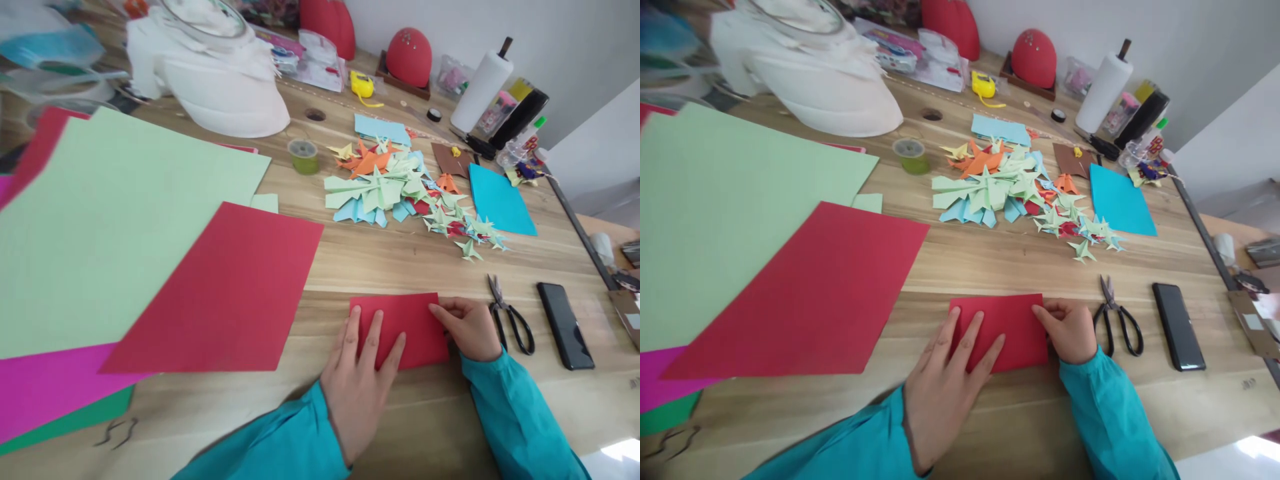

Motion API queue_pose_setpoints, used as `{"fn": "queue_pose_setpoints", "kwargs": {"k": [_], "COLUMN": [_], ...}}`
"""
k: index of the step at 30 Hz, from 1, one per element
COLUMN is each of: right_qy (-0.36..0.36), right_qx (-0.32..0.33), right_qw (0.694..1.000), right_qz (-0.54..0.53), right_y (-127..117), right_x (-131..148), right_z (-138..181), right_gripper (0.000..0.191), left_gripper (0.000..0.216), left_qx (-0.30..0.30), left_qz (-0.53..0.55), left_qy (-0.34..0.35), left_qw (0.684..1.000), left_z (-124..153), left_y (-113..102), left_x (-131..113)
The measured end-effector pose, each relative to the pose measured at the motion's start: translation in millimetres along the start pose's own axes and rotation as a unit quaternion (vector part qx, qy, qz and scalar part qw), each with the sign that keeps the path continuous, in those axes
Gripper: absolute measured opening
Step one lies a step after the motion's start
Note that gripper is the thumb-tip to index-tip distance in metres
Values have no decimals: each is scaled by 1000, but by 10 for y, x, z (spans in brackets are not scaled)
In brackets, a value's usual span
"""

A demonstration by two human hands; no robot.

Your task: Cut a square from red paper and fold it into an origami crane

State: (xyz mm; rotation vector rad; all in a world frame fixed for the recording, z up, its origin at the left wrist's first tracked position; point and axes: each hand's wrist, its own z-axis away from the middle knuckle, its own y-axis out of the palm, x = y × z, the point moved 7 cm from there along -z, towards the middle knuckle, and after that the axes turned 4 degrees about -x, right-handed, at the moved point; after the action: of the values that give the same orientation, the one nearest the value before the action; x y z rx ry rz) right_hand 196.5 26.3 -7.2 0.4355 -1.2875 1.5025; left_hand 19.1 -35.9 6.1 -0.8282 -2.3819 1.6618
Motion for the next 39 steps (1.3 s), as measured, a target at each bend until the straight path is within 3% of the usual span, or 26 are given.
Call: {"fn": "queue_pose_setpoints", "kwargs": {"k": [16,30,34,39], "right_qy": [46,4,-37,-118], "right_qx": [24,9,3,-56], "right_qw": [999,1000,997,966], "right_qz": [-16,-6,72,224], "right_y": [40,30,-9,-120], "right_x": [-48,-40,-1,93], "right_z": [-56,-40,-40,-51], "right_gripper": [35,36,38,35], "left_gripper": [48,43,40,44], "left_qx": [20,12,11,19], "left_qz": [19,26,28,33], "left_qy": [4,-16,-18,-24], "left_qw": [1000,999,999,999], "left_z": [11,10,-8,-5], "left_y": [27,24,20,36], "left_x": [11,27,35,36]}}
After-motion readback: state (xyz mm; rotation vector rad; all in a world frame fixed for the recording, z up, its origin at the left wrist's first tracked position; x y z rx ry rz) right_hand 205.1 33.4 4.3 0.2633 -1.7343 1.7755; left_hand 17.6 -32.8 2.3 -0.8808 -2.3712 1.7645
